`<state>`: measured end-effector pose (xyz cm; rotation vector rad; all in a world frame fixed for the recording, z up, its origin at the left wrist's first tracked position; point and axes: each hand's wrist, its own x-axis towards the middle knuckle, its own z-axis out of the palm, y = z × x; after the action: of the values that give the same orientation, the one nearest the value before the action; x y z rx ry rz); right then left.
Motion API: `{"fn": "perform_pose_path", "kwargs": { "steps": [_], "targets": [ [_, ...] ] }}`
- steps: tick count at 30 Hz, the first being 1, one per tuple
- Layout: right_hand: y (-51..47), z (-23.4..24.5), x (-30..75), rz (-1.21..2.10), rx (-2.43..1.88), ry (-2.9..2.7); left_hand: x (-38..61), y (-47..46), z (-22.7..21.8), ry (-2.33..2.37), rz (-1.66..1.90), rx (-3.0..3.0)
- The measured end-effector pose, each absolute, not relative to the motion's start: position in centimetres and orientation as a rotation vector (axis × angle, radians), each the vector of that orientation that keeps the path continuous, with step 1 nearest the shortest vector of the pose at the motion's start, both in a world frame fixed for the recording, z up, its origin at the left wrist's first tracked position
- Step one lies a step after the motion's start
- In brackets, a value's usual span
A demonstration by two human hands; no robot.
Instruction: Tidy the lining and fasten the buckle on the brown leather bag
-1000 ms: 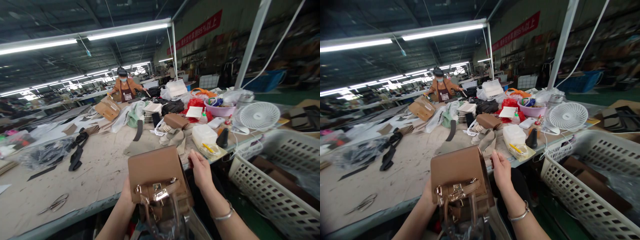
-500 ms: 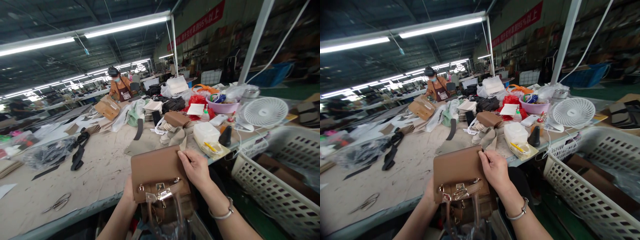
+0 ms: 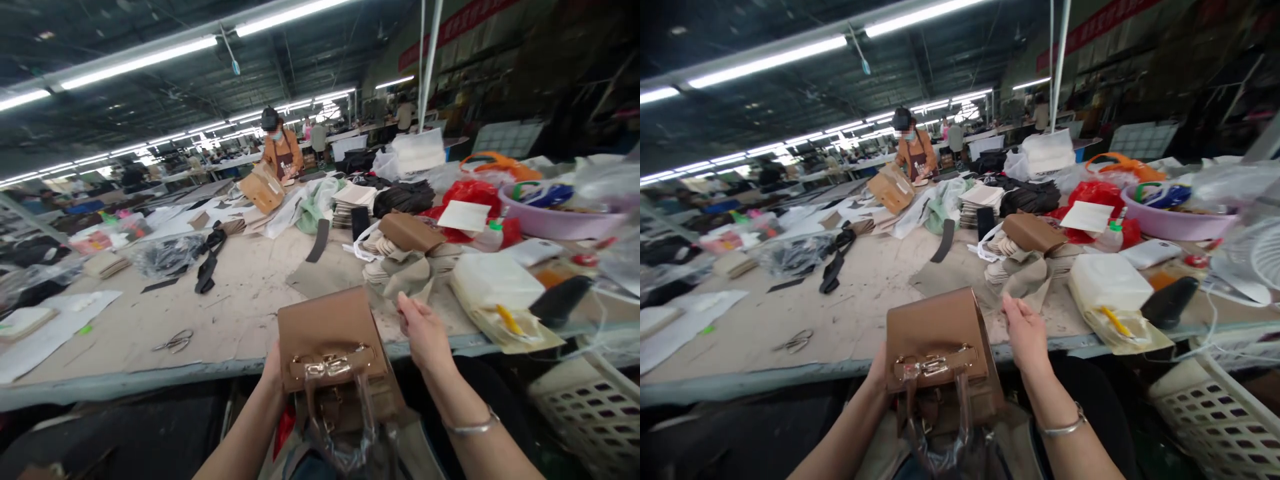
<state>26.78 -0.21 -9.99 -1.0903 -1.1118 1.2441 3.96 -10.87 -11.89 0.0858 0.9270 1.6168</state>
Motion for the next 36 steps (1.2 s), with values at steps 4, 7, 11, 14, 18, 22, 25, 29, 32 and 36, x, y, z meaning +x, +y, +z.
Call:
{"fn": "perform_pose_path", "kwargs": {
  "steps": [4, 7, 11, 14, 18, 22, 25, 29, 32, 36],
  "targets": [
    [3.1, -13.0, 28.0, 0.760, -1.287, -1.621, 1.2, -11.5, -14.2, 0.989, 1.645, -0.056],
    [5.9, -15.6, 29.5, 0.345, -1.292, -2.114, 0.0, -12.1, -14.9, 1.076, 1.612, -0.173],
    [8.4, -18.2, 31.5, -0.081, -1.321, -2.482, -1.1, -12.7, -15.4, 1.234, 1.603, -0.124],
    [8.8, -18.1, 32.0, -0.076, -1.434, -2.539, -2.3, -13.3, -16.2, 1.481, 1.814, 0.039],
    [7.5, -16.0, 30.2, 0.094, -1.590, -2.305, -2.9, -14.7, -15.6, 2.006, 2.016, 0.527],
    [6.2, -14.2, 26.1, 0.543, -1.365, -2.215, 0.0, -16.2, -12.0, 2.208, 1.388, 1.539],
    [6.0, -13.7, 22.9, 0.945, -1.278, -2.248, 2.8, -17.1, -9.9, 2.165, 1.110, 1.667],
    [5.9, -14.0, 19.5, 1.357, -1.215, -2.231, 4.3, -18.4, -10.2, 2.300, 0.841, 1.834],
    [5.9, -14.6, 17.9, 1.467, -1.125, -2.228, 4.5, -18.5, -11.4, 2.224, 0.618, 1.980],
    [6.1, -15.1, 16.3, 1.342, -1.132, -2.278, 4.5, -16.4, -12.6, 2.165, 0.628, 1.978]
  ]
}}
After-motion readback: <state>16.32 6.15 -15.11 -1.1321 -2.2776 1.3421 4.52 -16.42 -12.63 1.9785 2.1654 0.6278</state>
